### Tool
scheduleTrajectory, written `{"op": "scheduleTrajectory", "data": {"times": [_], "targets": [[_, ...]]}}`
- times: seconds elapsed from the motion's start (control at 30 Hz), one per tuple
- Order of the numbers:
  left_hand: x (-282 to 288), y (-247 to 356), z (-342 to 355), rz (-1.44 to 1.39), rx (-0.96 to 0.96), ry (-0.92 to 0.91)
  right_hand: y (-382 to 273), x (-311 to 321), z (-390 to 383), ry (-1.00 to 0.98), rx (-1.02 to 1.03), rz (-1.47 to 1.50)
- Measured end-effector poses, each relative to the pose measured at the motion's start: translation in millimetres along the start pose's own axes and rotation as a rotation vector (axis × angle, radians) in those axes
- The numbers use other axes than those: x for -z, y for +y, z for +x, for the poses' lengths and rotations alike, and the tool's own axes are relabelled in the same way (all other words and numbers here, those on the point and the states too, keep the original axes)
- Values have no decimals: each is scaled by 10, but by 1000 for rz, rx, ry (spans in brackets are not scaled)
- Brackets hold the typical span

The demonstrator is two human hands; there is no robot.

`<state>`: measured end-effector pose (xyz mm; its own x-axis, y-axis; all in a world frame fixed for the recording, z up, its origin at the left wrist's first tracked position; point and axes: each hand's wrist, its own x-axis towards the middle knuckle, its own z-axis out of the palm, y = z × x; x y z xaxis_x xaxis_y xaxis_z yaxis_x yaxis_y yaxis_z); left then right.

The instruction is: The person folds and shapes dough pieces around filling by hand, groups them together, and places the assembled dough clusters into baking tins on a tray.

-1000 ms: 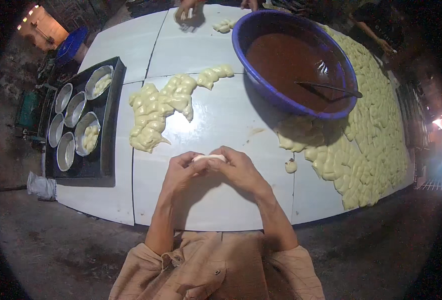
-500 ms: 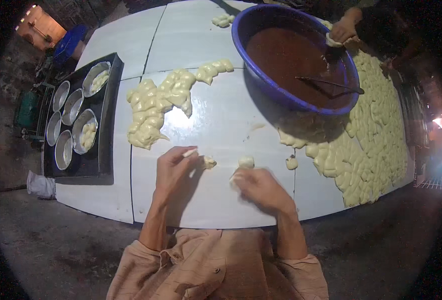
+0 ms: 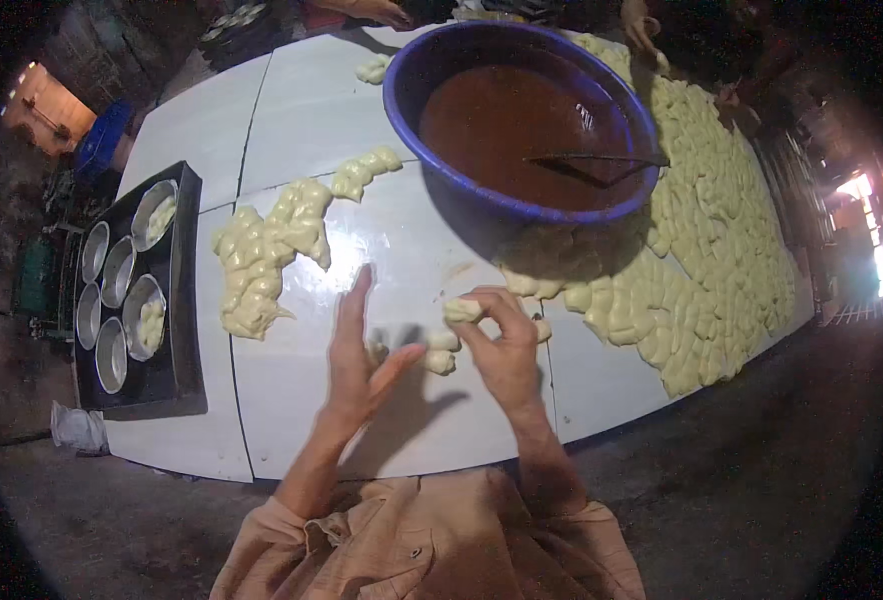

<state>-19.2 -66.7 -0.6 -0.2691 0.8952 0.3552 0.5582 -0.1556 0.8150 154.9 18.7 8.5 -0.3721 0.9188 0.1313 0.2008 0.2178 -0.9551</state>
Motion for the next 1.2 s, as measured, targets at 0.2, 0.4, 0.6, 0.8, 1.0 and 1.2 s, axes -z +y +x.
{"op": "scheduleTrajectory", "data": {"times": [0.2, 0.4, 0.6, 0.8, 1.0, 1.2], "targets": [[-852, 160, 267, -742, -53, 137, -281, -96, -50, -7, -250, 991], [-1096, 241, 320, -981, 56, 46, -338, 221, 333, -132, -265, 1007], [-717, 71, 298, -980, 608, -149, -253, 739, 1703, -175, -136, 157], [-602, -44, 368, -772, 615, -195, 513, 903, 2220, -631, 54, -858], [-559, -49, 361, -743, 621, -290, -125, 814, 1982, -520, -164, -42], [-727, 237, 648, -1090, 622, -225, -265, 485, 1380, -182, -199, 683]]}}
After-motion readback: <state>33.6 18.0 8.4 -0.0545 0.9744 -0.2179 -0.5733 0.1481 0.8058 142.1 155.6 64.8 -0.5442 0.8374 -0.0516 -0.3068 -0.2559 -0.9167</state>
